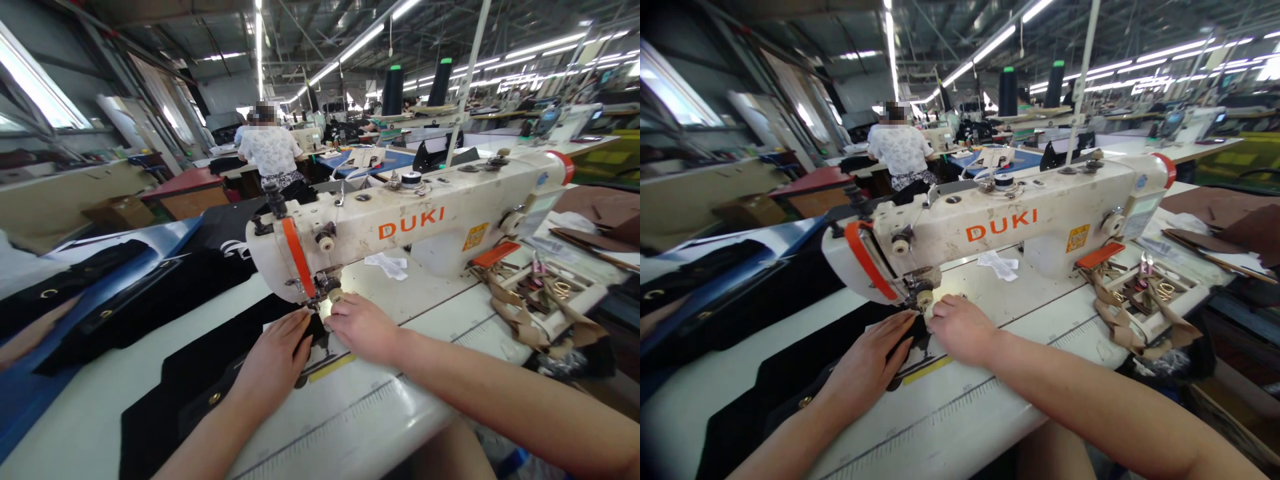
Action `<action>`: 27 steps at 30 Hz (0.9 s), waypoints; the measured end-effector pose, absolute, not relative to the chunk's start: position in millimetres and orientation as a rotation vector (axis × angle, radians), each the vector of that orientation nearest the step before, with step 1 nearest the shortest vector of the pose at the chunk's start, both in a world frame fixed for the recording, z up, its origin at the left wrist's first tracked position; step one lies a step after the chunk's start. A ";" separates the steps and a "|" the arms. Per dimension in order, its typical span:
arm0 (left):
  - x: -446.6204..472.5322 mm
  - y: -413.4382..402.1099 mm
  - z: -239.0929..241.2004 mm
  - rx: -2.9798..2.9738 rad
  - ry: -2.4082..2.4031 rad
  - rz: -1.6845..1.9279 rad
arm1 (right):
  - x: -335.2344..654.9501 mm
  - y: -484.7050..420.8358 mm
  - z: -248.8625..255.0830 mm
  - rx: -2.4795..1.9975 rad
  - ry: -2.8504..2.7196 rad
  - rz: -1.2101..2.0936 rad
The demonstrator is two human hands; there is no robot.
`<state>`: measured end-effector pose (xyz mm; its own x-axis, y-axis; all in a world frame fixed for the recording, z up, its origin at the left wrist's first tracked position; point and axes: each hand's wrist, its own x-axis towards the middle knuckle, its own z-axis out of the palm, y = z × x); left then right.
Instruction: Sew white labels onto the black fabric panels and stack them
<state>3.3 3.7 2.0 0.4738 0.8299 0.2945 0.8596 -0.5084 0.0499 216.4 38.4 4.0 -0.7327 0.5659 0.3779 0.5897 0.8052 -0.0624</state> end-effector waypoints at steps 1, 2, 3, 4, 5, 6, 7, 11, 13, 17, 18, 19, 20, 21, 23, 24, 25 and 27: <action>-0.3 -2.7 3.1 -2.611 -1.516 -0.399 | 217.3 37.4 4.4 -0.869 -2.595 -0.074; -4.4 -10.4 5.0 -2.619 -1.521 -0.365 | 218.0 36.7 4.5 -0.861 -2.579 -0.060; -8.8 -19.3 7.5 -2.622 -1.514 -0.333 | 218.5 36.2 4.1 -0.850 -2.566 -0.048; -13.5 -29.1 10.6 -2.610 -1.502 -0.312 | 218.9 35.8 3.5 -0.838 -2.558 -0.038; -18.6 -39.6 13.9 -2.575 -1.497 -0.305 | 219.1 35.5 2.8 -0.827 -2.551 -0.031; -24.1 -50.5 16.9 -2.522 -1.504 -0.308 | 219.3 35.2 2.2 -0.816 -2.546 -0.026; -30.3 -61.7 19.0 -2.456 -1.528 -0.315 | 219.4 34.7 1.7 -0.806 -2.540 -0.022; -62.6 -102.4 15.2 -2.340 -1.674 -0.188 | 219.9 32.1 2.0 -0.780 -2.530 0.021; -81.4 -113.7 12.4 -2.347 -1.784 -0.052 | 219.8 31.2 2.4 -0.765 -2.533 0.046; -121.4 -100.7 47.7 -2.120 -2.212 0.056 | 219.5 30.8 1.2 -0.743 -2.516 0.090; -131.8 -90.2 67.6 -1.959 -2.332 0.040 | 219.5 30.8 0.6 -0.737 -2.508 0.106; -141.7 -77.6 90.3 -1.782 -2.387 -0.019 | 219.5 30.8 0.1 -0.729 -2.502 0.124; -150.4 -63.5 113.8 -1.632 -2.378 -0.100 | 219.6 30.6 -0.4 -0.719 -2.497 0.141; -157.4 -48.5 136.0 -1.500 -2.362 -0.153 | 219.7 30.4 -0.9 -0.714 -2.491 0.158; -164.5 -17.4 168.0 -1.325 -2.287 -0.259 | 219.9 29.9 -1.5 -0.719 -2.485 0.191; -164.8 -2.1 175.0 -1.363 -2.259 -0.268 | 220.0 29.6 -1.9 -0.729 -2.485 0.205; -163.3 12.6 175.2 -1.436 -2.251 -0.290 | 220.2 29.5 -2.4 -0.738 -2.484 0.220; -157.6 39.0 157.9 -1.564 -2.256 -0.273 | 220.6 29.3 -4.1 -0.751 -2.485 0.244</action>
